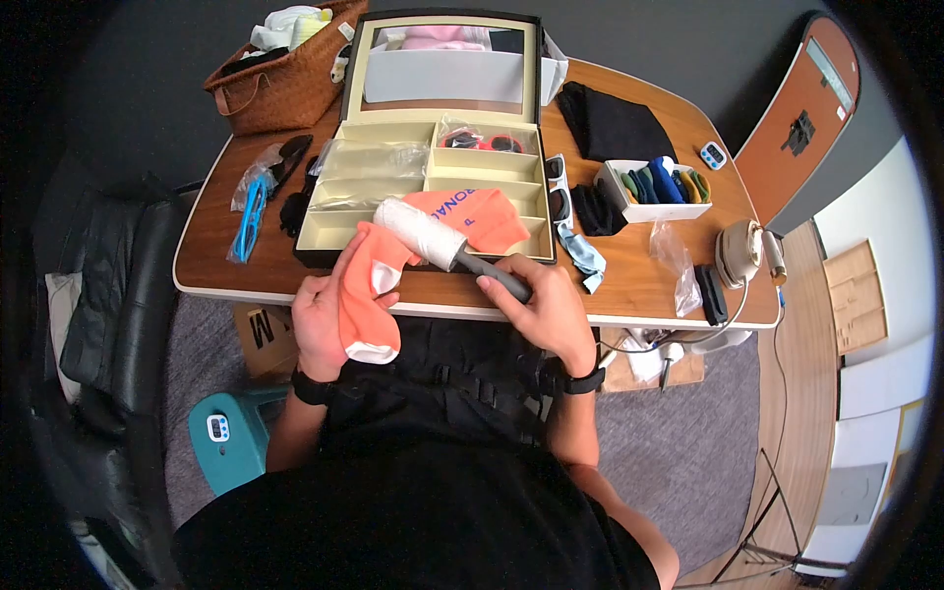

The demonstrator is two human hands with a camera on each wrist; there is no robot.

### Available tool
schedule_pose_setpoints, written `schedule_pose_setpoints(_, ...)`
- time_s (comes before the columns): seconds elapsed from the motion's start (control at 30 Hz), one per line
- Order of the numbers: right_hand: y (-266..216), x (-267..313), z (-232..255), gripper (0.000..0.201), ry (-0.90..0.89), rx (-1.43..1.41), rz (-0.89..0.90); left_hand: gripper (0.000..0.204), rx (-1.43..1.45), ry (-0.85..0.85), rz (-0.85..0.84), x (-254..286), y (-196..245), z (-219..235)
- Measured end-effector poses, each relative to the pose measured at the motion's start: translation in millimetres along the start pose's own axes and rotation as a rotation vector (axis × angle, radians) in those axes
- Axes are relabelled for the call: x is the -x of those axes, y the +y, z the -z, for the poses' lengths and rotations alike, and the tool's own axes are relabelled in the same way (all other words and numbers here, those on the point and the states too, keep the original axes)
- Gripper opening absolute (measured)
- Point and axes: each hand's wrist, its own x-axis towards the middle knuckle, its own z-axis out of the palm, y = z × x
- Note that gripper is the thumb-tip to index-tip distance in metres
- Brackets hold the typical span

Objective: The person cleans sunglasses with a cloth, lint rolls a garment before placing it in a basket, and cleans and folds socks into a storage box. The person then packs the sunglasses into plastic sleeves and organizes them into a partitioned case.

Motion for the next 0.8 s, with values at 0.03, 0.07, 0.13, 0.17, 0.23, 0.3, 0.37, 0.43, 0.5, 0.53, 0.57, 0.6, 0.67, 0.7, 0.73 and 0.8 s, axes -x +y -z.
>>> schedule_pose_setpoints(0.03, -0.3, -0.1, 0.3, 0.023, -0.001, -0.001, 0.0, 0.075, 0.043, -0.045, -0.002, -0.7, -1.9, 6.6)
schedule_pose_setpoints(0.07, -1.3, -0.1, 0.6, 0.023, -0.001, -0.003, -0.005, 0.074, 0.084, -0.09, -0.004, -0.7, -2.3, 9.5)
schedule_pose_setpoints(0.13, -2.0, 0.2, 0.0, 0.023, -0.002, -0.006, -0.007, 0.075, -0.023, -0.057, -0.013, 1.0, -1.0, 8.0)
schedule_pose_setpoints(0.17, -2.1, 0.4, 0.1, 0.023, 0.003, -0.007, -0.002, 0.077, -0.128, -0.027, -0.021, 1.4, -0.6, 6.4)
schedule_pose_setpoints(0.23, -2.1, 0.6, 0.5, 0.023, 0.009, -0.009, 0.004, 0.081, -0.106, -0.064, -0.017, 2.2, -0.5, 5.1)
schedule_pose_setpoints(0.3, -2.4, 0.4, 0.7, 0.023, -0.006, 0.009, -0.014, 0.091, -0.048, -0.074, 0.001, 2.9, 0.5, 1.0)
schedule_pose_setpoints(0.37, -2.0, 0.4, 0.3, 0.023, -0.003, 0.009, -0.011, 0.091, -0.049, -0.089, 0.017, 3.7, 2.0, -1.3)
schedule_pose_setpoints(0.43, -1.3, 0.3, 0.0, 0.023, 0.002, 0.009, -0.01, 0.091, -0.051, -0.104, 0.034, 4.5, 2.6, -3.6)
schedule_pose_setpoints(0.5, -0.6, 0.3, 0.1, 0.027, 0.021, 0.023, 0.026, 0.089, -0.14, -0.124, 0.045, 5.3, 2.1, -5.9)
schedule_pose_setpoints(0.53, -0.4, 0.4, 0.1, 0.027, 0.022, 0.023, 0.025, 0.089, -0.14, -0.124, 0.046, 4.9, 1.5, -4.5)
schedule_pose_setpoints(0.57, -0.3, 0.4, 0.2, 0.027, 0.031, 0.035, 0.029, 0.084, -0.211, -0.161, 0.021, 4.3, 0.5, -1.8)
schedule_pose_setpoints(0.6, -0.2, 0.3, 0.2, 0.026, 0.039, 0.048, 0.034, 0.081, -0.282, -0.198, -0.004, 3.9, 0.0, -0.2)
schedule_pose_setpoints(0.67, 0.3, 1.3, -0.1, 0.025, 0.063, 0.026, 0.053, 0.074, -0.258, -0.163, 0.008, 4.7, -0.6, -0.4)
schedule_pose_setpoints(0.7, 0.6, 1.9, 0.0, 0.024, 0.087, 0.005, 0.071, 0.069, -0.233, -0.128, 0.019, 5.2, -0.9, -0.6)
schedule_pose_setpoints(0.73, 0.5, 2.4, 1.1, 0.024, 0.087, 0.004, 0.071, 0.069, -0.234, -0.127, 0.02, 5.8, -0.6, 4.1)
schedule_pose_setpoints(0.8, 0.0, 3.6, 3.6, 0.021, 0.073, -0.055, 0.089, 0.053, -0.168, -0.154, 0.048, 6.3, -0.1, 18.4)
